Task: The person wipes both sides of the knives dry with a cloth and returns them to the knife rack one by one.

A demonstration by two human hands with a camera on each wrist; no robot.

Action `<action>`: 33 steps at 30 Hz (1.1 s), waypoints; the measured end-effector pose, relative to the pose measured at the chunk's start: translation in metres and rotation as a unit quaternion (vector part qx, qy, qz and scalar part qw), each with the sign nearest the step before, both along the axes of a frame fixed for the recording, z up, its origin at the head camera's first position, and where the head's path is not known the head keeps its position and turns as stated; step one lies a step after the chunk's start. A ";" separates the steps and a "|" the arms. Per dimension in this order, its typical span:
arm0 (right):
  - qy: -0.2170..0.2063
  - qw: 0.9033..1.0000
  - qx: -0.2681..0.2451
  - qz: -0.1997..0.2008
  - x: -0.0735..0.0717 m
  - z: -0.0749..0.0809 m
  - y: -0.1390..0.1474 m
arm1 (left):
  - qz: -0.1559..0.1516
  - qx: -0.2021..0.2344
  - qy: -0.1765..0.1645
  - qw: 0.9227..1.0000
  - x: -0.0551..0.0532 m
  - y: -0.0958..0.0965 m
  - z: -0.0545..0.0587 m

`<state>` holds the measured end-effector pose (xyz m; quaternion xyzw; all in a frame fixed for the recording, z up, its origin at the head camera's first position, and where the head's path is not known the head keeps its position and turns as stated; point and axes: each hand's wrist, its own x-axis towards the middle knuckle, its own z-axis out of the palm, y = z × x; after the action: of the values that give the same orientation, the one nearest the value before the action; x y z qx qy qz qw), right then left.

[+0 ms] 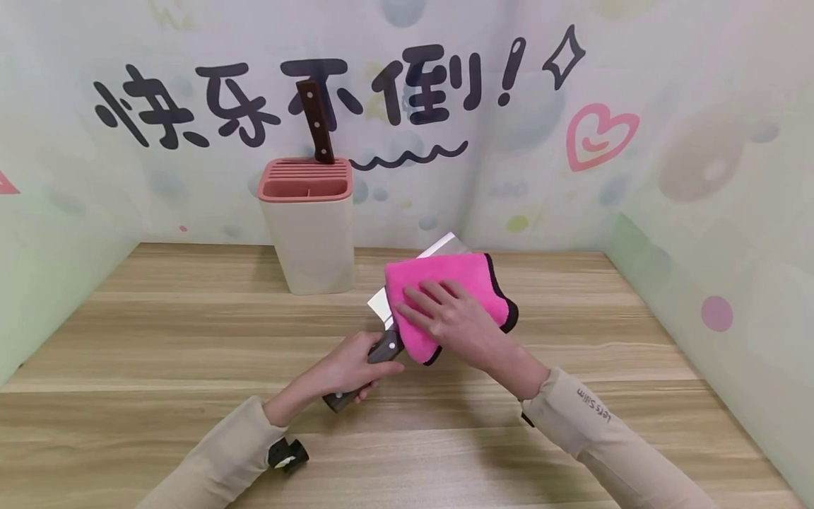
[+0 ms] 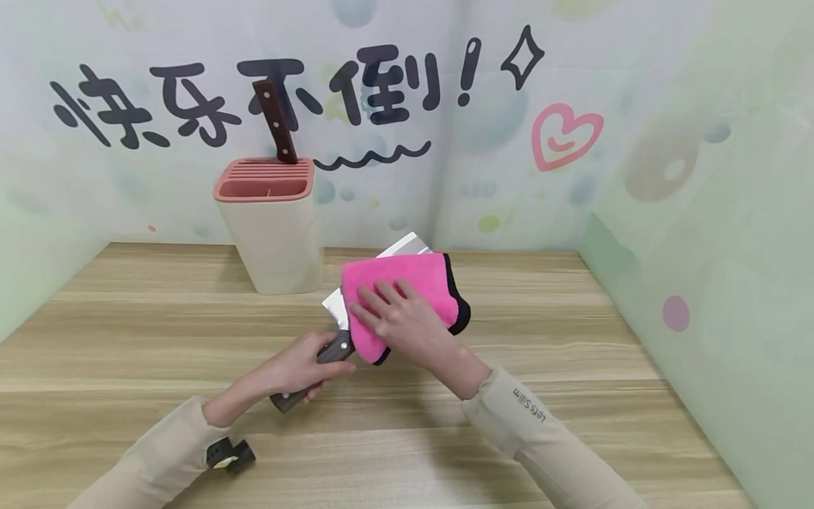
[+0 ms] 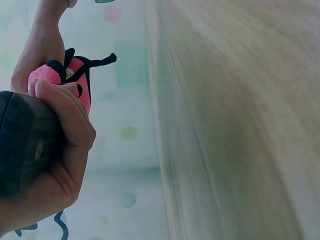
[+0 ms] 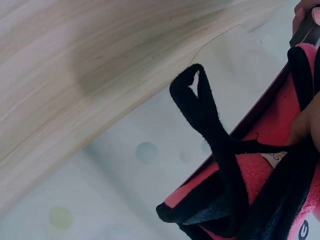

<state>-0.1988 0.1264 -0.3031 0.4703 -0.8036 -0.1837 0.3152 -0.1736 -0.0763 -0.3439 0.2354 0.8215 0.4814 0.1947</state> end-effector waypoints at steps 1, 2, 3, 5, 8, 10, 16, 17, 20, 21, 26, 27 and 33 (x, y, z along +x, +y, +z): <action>0.000 1.000 0.002 0.004 0.000 0.000 -0.001 | 0.000 0.000 0.000 1.000 0.000 0.000 0.000; 0.000 1.000 0.003 0.007 0.000 0.000 -0.001 | -0.001 -0.001 0.000 1.000 0.000 0.000 0.000; 0.000 1.000 0.005 0.010 0.001 0.000 -0.002 | -0.001 -0.002 0.001 1.000 0.000 0.000 0.000; 0.002 1.000 0.007 0.016 0.001 0.000 -0.003 | -0.001 -0.002 0.002 1.000 0.000 0.000 0.000; 0.004 1.000 0.010 0.023 0.002 0.000 -0.004 | -0.001 -0.003 0.000 1.000 -0.001 0.000 0.000; 0.005 1.000 0.011 0.026 0.002 0.000 -0.005 | -0.001 -0.004 -0.001 1.000 -0.001 0.000 0.000; 0.015 0.999 0.021 0.035 0.003 0.001 -0.007 | -0.008 -0.010 0.000 1.000 -0.001 0.000 0.000; 0.016 0.999 0.023 0.036 0.003 0.001 -0.007 | -0.009 -0.011 0.001 1.000 -0.001 0.000 0.000; 0.015 0.999 0.024 0.038 0.003 0.001 -0.007 | -0.010 -0.010 0.002 1.000 -0.001 0.000 -0.001; 0.015 0.999 0.024 0.038 0.003 0.001 -0.008 | -0.011 -0.008 0.002 1.000 -0.001 0.000 -0.001; 0.011 0.999 0.026 0.038 0.003 0.001 -0.010 | -0.012 -0.002 0.006 1.000 0.000 -0.001 -0.001; 0.010 0.999 0.026 0.037 0.003 0.002 -0.010 | -0.011 -0.001 0.005 1.000 0.000 -0.001 -0.001; 0.001 0.999 0.023 0.035 0.002 0.004 -0.014 | -0.011 -0.004 0.014 1.000 0.001 0.000 0.000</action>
<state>-0.1968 0.1128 -0.2990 0.5050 -0.7817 -0.1920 0.3114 -0.1725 -0.0767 -0.3440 0.2499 0.8237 0.4725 0.1893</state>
